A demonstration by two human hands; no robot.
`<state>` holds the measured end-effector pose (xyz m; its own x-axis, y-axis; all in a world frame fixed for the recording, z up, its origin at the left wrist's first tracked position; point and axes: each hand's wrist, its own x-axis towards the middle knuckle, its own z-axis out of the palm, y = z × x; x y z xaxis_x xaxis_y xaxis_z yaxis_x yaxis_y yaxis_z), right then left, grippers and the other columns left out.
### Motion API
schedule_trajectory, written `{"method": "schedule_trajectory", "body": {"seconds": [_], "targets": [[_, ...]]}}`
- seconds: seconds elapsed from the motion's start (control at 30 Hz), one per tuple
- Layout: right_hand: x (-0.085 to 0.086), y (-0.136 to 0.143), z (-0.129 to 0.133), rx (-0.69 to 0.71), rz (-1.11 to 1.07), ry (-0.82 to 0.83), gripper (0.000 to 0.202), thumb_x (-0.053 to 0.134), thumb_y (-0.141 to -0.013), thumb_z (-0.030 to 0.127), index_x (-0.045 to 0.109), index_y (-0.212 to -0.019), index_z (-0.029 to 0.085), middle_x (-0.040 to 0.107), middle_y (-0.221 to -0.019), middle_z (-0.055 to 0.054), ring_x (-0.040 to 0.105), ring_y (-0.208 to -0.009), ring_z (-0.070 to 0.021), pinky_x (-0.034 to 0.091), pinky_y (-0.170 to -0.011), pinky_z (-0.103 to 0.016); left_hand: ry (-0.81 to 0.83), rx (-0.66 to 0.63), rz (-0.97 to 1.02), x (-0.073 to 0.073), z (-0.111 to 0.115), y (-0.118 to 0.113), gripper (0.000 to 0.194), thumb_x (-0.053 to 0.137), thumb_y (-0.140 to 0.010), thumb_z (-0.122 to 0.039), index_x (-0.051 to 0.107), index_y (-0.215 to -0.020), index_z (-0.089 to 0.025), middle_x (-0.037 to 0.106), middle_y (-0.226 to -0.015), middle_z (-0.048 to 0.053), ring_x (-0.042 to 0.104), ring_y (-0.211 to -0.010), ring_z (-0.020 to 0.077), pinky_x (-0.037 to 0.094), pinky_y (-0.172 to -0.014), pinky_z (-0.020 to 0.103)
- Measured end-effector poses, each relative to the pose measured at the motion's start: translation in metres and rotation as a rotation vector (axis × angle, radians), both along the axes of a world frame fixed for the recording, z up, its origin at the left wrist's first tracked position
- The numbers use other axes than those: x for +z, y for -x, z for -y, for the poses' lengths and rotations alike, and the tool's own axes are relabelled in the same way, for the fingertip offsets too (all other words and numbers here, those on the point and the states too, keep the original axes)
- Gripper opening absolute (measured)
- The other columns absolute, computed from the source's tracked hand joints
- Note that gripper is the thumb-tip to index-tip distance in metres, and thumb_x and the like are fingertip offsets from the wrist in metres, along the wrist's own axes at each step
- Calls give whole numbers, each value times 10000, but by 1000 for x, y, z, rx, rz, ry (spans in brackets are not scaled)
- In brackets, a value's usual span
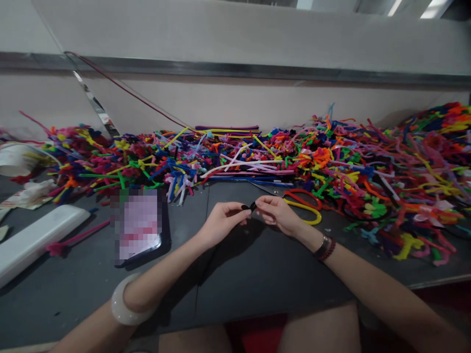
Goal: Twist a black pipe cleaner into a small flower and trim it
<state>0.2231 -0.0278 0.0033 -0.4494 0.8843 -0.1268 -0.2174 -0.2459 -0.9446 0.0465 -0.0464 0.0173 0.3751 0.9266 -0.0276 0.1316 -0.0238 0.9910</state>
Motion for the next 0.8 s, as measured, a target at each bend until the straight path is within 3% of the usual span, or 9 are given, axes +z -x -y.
{"method": "schedule_trajectory", "body": {"seconds": [0.1,0.17,0.3,0.43,0.6,0.8], "targets": [[2,-2,-1,113,-9,122,323,584,-739,423,566,-670,107,520,-579,8,304,-365,-5,150,-328,-148,-420,37,-263,4,1,2,200,480,-806,-288,632,-811,-157,592,-756,41,530,-710,138,404,-678,234],[3,-5,-1,201,-34,222,304,586,-748,391,574,-686,94,513,-581,6,298,-370,-1,149,-323,-139,-625,-5,-384,5,2,4,222,420,-836,-230,622,-891,-159,591,-871,71,534,-807,151,399,-750,245],[6,-11,-4,358,-74,389,190,615,-730,267,581,-717,81,518,-634,0,299,-384,8,162,-313,-121,-796,-172,-572,1,3,9,287,351,-852,-162,581,-1023,-173,567,-964,95,517,-907,171,398,-816,274],[5,-15,-7,403,-75,446,136,634,-691,206,583,-725,85,523,-658,-3,314,-398,7,189,-316,-110,-880,-238,-665,-1,2,13,314,328,-857,-143,541,-1085,-176,553,-994,101,502,-931,185,395,-846,301],[5,-14,-6,359,47,305,156,635,-693,223,587,-686,75,510,-617,5,313,-398,9,218,-332,-110,-954,-283,-731,-2,0,14,294,322,-863,-135,530,-1071,-148,554,-988,106,500,-918,188,403,-841,307],[10,-6,0,214,458,-166,185,573,-742,286,603,-731,103,538,-567,11,382,-388,-34,296,-364,-160,-928,-281,-823,-3,-1,9,255,332,-859,-124,557,-980,-118,570,-935,98,532,-858,175,430,-776,292]]}}
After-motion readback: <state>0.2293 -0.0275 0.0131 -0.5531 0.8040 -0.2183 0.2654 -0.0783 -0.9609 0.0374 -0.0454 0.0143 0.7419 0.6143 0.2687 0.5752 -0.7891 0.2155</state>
